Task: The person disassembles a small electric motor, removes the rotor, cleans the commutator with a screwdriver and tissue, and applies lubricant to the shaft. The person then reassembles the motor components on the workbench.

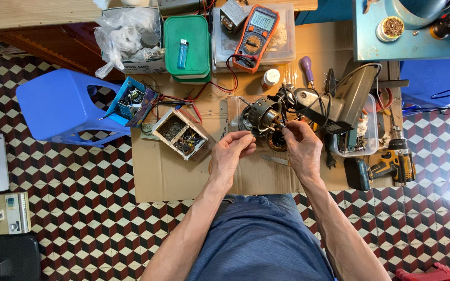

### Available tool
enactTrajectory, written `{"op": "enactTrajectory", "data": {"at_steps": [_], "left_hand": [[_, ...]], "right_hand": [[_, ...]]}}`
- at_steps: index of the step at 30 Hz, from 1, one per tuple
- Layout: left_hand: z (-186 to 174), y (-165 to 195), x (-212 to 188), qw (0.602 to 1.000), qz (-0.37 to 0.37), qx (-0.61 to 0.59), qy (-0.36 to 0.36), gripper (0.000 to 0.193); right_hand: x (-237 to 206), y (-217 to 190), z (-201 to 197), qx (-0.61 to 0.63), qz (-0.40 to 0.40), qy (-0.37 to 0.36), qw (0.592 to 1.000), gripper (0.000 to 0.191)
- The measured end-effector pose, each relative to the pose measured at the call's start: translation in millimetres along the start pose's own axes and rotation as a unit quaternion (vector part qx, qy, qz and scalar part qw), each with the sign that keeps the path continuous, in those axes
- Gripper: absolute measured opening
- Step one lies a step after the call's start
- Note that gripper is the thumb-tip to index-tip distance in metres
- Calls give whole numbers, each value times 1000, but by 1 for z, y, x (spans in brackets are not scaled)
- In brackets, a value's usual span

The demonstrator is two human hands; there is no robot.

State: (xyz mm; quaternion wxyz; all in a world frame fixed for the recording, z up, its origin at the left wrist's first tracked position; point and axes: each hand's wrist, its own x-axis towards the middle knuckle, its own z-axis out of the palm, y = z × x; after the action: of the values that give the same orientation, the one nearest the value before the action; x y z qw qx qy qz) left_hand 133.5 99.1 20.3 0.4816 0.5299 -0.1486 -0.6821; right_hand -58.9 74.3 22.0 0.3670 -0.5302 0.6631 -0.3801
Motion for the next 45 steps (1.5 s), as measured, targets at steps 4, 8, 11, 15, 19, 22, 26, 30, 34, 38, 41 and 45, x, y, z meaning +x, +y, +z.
{"op": "enactTrajectory", "data": {"at_steps": [4, 8, 11, 15, 19, 22, 26, 30, 34, 38, 41, 45], "left_hand": [[8, 6, 30, 986, 119, 116, 29, 23], [17, 7, 59, 955, 223, 192, -23, 22], [17, 3, 68, 953, 194, 232, -11, 23], [17, 0, 72, 945, 225, 238, -13, 23], [17, 3, 70, 949, 188, 253, -14, 23], [18, 7, 67, 950, 172, 260, -15, 23], [19, 11, 64, 941, 199, 274, -22, 24], [21, 11, 61, 941, 180, 287, -15, 26], [22, 10, 59, 939, 169, 298, -10, 26], [21, 10, 59, 938, 191, 288, -26, 26], [21, 9, 60, 937, 186, 295, -13, 25], [20, 8, 61, 941, 176, 289, -5, 24]], "right_hand": [[1, -3, 1, -31, 0, 11, 999, 22], [0, -5, -2, -119, -112, 24, 986, 20], [1, -5, -1, -71, -63, 19, 995, 20], [2, -3, 1, 14, 28, 8, 999, 20], [3, -4, 1, 79, 68, -5, 995, 19], [0, -6, 1, -93, -37, 28, 995, 18], [-1, -5, 0, -101, -105, 36, 989, 15], [3, 1, -1, 43, 57, 1, 997, 16], [10, 10, 2, 176, 156, -5, 972, 16], [12, 11, 8, 213, 177, 5, 961, 19], [7, 7, 7, 160, 134, 10, 978, 23], [-3, 2, -4, -25, -29, -6, 999, 29]]}}
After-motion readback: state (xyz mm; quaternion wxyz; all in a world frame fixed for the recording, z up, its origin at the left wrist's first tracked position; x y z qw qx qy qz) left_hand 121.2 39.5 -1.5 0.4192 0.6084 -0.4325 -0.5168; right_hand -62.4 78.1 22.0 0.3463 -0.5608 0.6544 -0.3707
